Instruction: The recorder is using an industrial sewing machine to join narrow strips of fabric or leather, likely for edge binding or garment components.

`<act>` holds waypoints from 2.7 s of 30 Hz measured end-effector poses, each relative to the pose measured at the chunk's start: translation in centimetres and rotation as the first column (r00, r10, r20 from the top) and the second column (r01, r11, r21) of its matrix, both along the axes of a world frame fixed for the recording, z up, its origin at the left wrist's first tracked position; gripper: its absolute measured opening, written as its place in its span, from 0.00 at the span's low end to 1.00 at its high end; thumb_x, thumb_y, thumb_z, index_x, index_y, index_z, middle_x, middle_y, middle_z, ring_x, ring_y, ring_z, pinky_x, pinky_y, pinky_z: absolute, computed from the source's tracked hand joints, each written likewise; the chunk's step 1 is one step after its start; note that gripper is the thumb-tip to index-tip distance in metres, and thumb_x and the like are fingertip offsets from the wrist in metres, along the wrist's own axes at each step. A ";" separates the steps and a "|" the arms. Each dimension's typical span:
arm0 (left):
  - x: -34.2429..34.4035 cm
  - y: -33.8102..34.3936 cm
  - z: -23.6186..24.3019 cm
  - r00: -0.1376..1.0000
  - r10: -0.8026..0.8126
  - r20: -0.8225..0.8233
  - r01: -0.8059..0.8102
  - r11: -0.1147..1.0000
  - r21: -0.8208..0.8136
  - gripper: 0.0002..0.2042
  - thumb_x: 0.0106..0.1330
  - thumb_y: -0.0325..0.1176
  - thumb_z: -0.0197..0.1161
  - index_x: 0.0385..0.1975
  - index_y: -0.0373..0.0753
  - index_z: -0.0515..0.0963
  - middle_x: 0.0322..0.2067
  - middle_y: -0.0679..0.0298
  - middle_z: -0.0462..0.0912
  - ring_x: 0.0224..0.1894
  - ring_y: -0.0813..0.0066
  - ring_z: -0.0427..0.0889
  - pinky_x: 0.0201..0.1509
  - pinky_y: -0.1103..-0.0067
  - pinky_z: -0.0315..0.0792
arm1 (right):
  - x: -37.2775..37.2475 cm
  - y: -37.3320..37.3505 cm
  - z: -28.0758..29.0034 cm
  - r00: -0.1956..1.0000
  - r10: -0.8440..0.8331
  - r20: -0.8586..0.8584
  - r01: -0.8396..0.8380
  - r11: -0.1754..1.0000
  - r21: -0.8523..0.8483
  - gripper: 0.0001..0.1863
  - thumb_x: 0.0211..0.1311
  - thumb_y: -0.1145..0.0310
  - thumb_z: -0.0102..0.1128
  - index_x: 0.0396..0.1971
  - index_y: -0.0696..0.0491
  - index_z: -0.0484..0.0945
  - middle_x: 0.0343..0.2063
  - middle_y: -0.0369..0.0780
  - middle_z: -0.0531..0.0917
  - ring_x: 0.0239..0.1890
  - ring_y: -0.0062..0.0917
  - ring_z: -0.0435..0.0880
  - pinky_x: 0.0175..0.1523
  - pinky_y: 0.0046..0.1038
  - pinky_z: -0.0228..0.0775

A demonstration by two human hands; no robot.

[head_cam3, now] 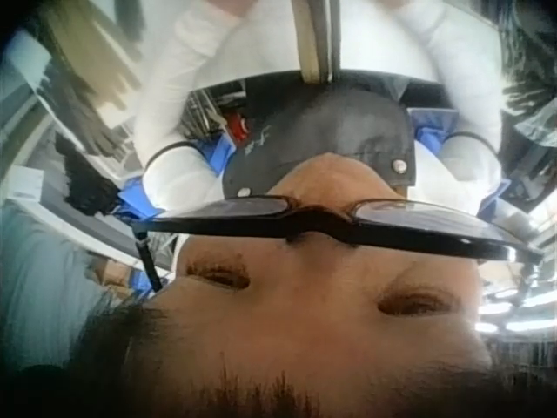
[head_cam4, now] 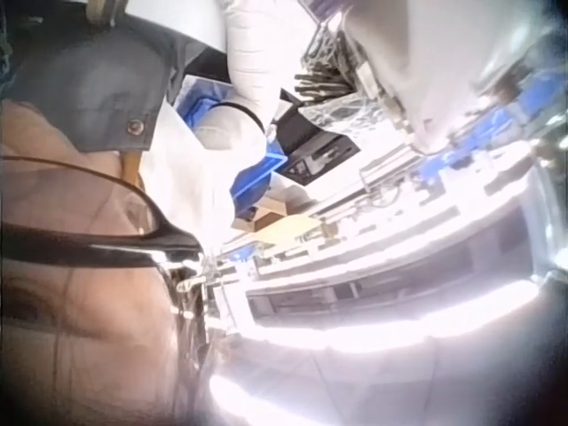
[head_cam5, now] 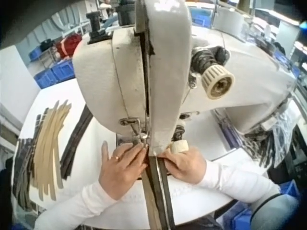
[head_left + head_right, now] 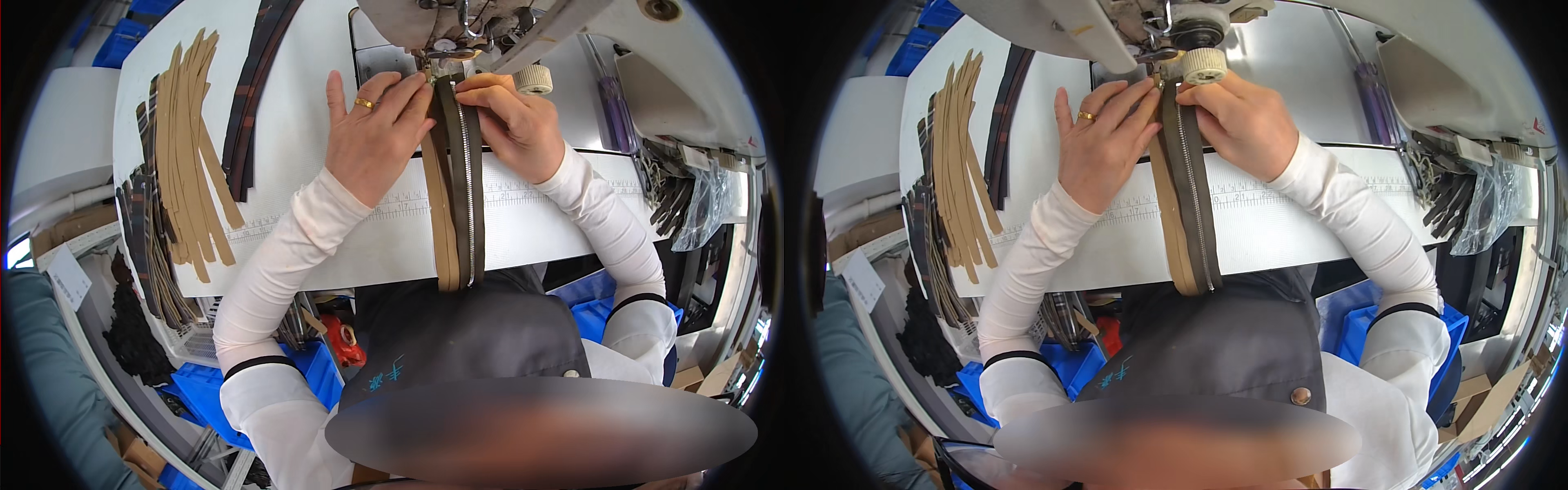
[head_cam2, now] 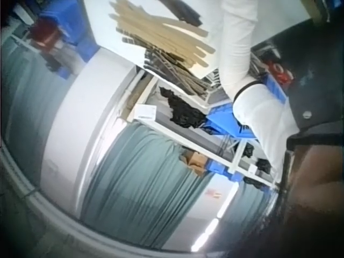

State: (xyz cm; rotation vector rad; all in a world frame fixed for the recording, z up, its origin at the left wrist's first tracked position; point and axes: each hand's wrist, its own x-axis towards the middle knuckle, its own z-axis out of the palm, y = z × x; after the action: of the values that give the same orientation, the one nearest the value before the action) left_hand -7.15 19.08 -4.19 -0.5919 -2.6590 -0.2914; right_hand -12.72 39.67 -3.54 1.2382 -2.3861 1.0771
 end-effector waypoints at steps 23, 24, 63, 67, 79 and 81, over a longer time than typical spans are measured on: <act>-1.0 -0.9 -0.5 0.993 -0.048 -0.106 0.054 0.997 0.057 0.15 0.53 0.37 0.68 0.42 0.44 0.79 0.47 0.78 0.76 0.53 0.75 0.71 0.63 0.45 0.44 | 0.1 -1.0 0.2 0.999 0.019 -0.026 -0.020 0.999 -0.044 0.11 0.52 0.79 0.60 0.36 0.54 0.77 0.35 0.39 0.82 0.32 0.34 0.82 0.35 0.30 0.75; -1.0 -1.0 -0.5 0.994 -0.044 -0.105 0.052 0.996 0.071 0.15 0.53 0.36 0.68 0.41 0.44 0.79 0.47 0.78 0.76 0.53 0.75 0.71 0.64 0.45 0.43 | 0.1 -1.1 0.2 0.999 0.031 -0.028 -0.032 0.999 -0.032 0.11 0.52 0.79 0.59 0.37 0.54 0.77 0.35 0.38 0.83 0.32 0.34 0.82 0.35 0.30 0.75; -1.3 -1.0 -0.8 0.986 -0.045 -0.164 0.052 0.998 0.039 0.13 0.54 0.34 0.66 0.40 0.45 0.80 0.46 0.77 0.76 0.54 0.76 0.70 0.63 0.45 0.44 | 0.2 -1.6 0.6 0.994 -0.013 -0.108 0.038 0.972 0.233 0.12 0.52 0.78 0.59 0.39 0.56 0.78 0.44 0.40 0.80 0.46 0.35 0.78 0.49 0.31 0.72; -1.1 -1.4 -0.7 0.991 -0.015 -0.132 0.024 0.997 0.068 0.12 0.57 0.35 0.62 0.40 0.46 0.80 0.47 0.79 0.77 0.53 0.75 0.70 0.60 0.41 0.49 | 0.6 -1.8 1.5 0.994 0.052 -0.098 -0.032 0.980 0.195 0.14 0.53 0.74 0.61 0.42 0.55 0.79 0.46 0.41 0.79 0.49 0.36 0.76 0.51 0.34 0.69; 3.6 -3.6 4.0 0.993 0.082 -0.084 -0.076 0.995 0.070 0.15 0.58 0.36 0.63 0.44 0.43 0.78 0.45 0.72 0.79 0.57 0.66 0.69 0.57 0.53 0.54 | 1.4 -1.6 1.8 0.972 0.042 -0.230 0.028 0.956 0.293 0.20 0.50 0.66 0.66 0.45 0.54 0.79 0.47 0.41 0.78 0.47 0.36 0.75 0.50 0.35 0.68; 3.8 -9.4 4.0 0.964 0.256 -0.077 -0.261 0.963 -0.068 0.11 0.58 0.35 0.63 0.40 0.43 0.79 0.39 0.70 0.82 0.52 0.64 0.75 0.52 0.62 0.57 | 1.4 -1.7 1.9 0.972 0.040 -0.233 0.034 0.952 0.303 0.20 0.50 0.66 0.66 0.45 0.54 0.79 0.47 0.41 0.78 0.47 0.37 0.75 0.50 0.34 0.68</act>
State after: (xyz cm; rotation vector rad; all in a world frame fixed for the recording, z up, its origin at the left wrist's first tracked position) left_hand -3.37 9.72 -0.20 -0.2655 -2.6522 -0.0916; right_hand -11.35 37.94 -1.66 1.3791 -2.4217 0.5325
